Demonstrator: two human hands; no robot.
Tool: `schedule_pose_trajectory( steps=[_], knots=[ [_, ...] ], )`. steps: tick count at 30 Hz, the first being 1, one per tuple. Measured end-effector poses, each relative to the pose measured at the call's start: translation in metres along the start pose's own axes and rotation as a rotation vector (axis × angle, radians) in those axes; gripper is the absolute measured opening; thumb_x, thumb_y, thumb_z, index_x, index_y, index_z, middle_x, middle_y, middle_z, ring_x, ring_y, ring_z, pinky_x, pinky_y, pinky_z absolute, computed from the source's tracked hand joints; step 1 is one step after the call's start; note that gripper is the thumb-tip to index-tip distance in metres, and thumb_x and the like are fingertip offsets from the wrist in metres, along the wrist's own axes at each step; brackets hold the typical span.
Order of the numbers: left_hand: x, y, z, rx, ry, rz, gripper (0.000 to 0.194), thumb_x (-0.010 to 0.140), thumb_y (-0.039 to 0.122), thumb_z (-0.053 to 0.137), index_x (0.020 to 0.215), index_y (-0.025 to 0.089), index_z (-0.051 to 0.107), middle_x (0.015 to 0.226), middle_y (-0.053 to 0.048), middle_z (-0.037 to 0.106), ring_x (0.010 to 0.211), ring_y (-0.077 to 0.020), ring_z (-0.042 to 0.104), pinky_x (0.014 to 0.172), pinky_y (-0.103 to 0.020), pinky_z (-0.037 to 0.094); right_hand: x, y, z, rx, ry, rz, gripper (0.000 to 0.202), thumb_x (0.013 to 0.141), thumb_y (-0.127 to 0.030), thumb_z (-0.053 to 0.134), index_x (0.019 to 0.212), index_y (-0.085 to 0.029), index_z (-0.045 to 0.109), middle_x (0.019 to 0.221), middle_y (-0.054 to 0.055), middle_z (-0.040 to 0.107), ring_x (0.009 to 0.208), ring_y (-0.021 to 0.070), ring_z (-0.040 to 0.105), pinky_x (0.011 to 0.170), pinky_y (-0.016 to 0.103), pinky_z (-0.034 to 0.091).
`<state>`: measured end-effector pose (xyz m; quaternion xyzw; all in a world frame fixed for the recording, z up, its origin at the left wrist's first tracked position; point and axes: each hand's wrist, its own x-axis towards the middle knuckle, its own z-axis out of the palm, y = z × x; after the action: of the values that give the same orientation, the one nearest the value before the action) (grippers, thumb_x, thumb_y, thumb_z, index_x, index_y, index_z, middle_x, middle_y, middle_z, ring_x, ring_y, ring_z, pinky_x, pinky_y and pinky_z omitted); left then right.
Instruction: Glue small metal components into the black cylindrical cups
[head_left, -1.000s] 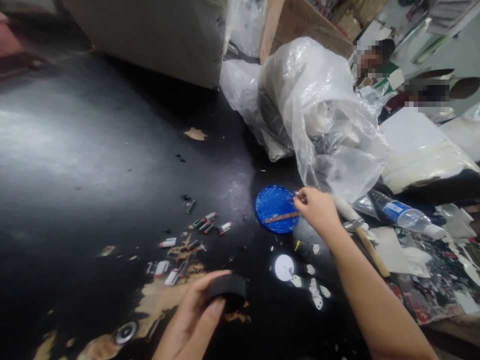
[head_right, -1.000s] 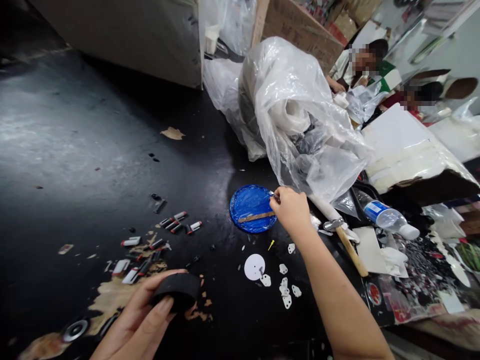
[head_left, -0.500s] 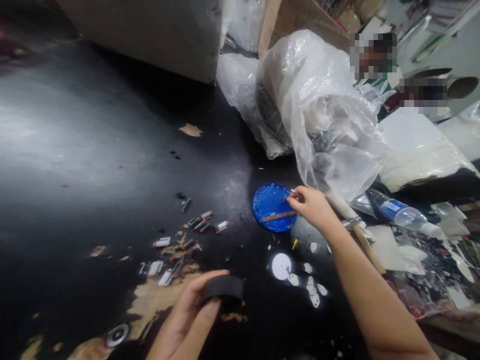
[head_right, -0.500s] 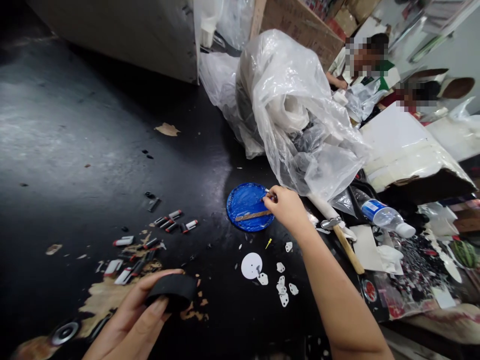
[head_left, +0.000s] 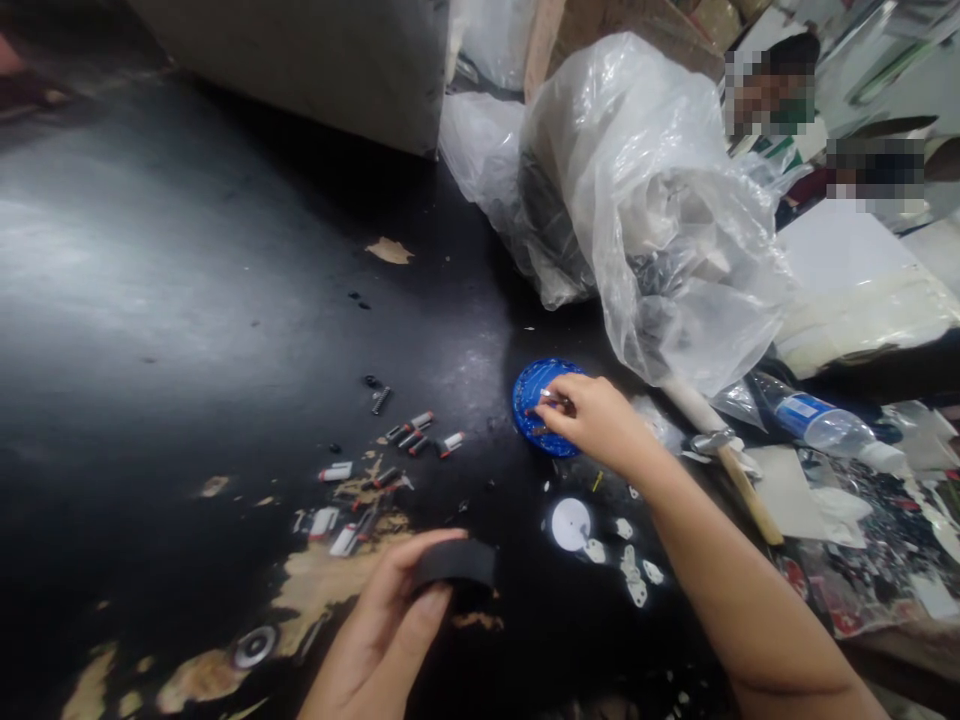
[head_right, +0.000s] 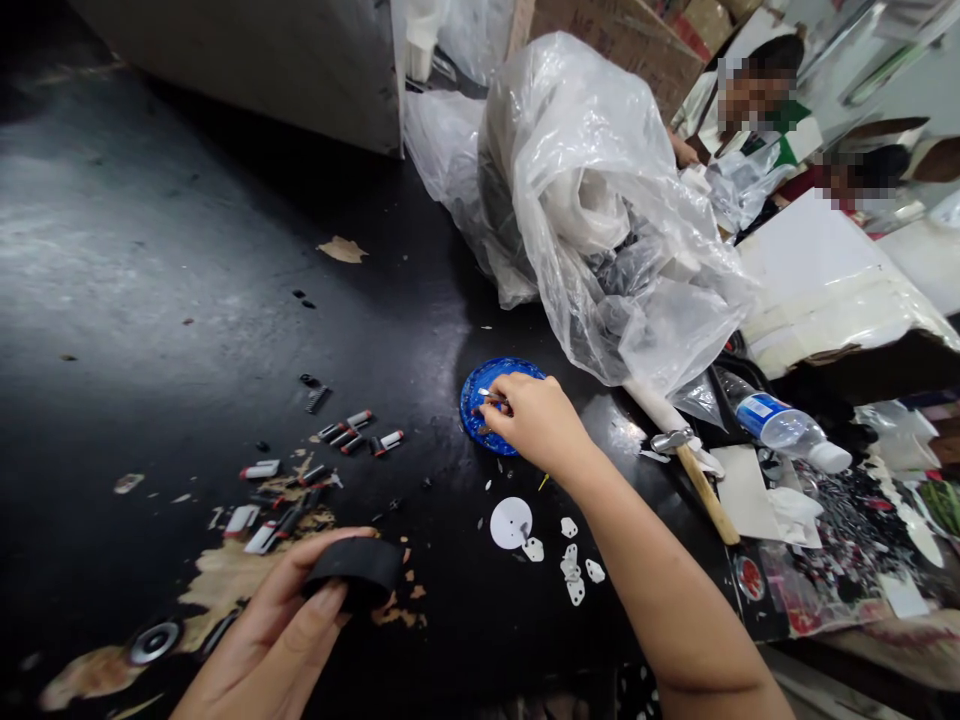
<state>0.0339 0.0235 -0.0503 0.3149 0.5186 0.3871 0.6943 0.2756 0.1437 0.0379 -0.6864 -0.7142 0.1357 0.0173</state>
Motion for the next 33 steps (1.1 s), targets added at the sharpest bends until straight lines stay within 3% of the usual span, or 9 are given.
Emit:
schedule_pose_trajectory(
  steps=[6, 12, 22, 33],
  knots=[
    [0.0, 0.001, 0.001, -0.024, 0.001, -0.013, 0.034, 0.077, 0.045, 0.074, 0.108, 0.029, 0.073, 0.108, -0.004, 0.071, 0.106, -0.0247, 0.064, 0.094, -0.029, 0.052, -0.001, -0.004, -0.011, -0.088, -0.023, -0.022, 0.007, 0.086, -0.018, 0.063, 0.08, -0.015, 0.065, 0.085, 0.005, 0.07, 0.078, 0.0171, 0.06, 0.074, 0.03, 0.032],
    [-0.001, 0.003, 0.002, -0.006, -0.003, -0.012, 0.033, 0.079, 0.045, 0.073, 0.106, 0.028, 0.072, 0.107, -0.003, 0.071, 0.104, -0.0234, 0.064, 0.093, -0.029, 0.051, 0.0, -0.007, -0.001, 0.018, -0.031, -0.053, 0.009, 0.085, -0.021, 0.064, 0.077, -0.017, 0.064, 0.08, 0.002, 0.069, 0.073, 0.0133, 0.059, 0.069, 0.025, 0.035],
    [-0.001, 0.004, 0.001, 0.027, -0.02, 0.013, 0.032, 0.081, 0.045, 0.071, 0.108, 0.028, 0.072, 0.107, -0.003, 0.071, 0.103, -0.0225, 0.064, 0.091, -0.027, 0.051, 0.02, 0.008, 0.008, 0.158, 0.16, 0.058, 0.014, 0.086, -0.026, 0.062, 0.075, -0.017, 0.061, 0.077, 0.001, 0.063, 0.07, 0.0125, 0.055, 0.066, 0.025, 0.037],
    [-0.001, 0.002, 0.0, 0.017, -0.043, 0.014, 0.032, 0.083, 0.044, 0.069, 0.111, 0.028, 0.071, 0.108, -0.003, 0.07, 0.102, -0.021, 0.064, 0.089, -0.024, 0.052, 0.024, 0.007, 0.007, 0.154, 0.119, 0.046, 0.012, 0.085, -0.024, 0.063, 0.075, -0.018, 0.062, 0.074, 0.0, 0.063, 0.069, 0.0121, 0.055, 0.066, 0.024, 0.037]
  ],
)
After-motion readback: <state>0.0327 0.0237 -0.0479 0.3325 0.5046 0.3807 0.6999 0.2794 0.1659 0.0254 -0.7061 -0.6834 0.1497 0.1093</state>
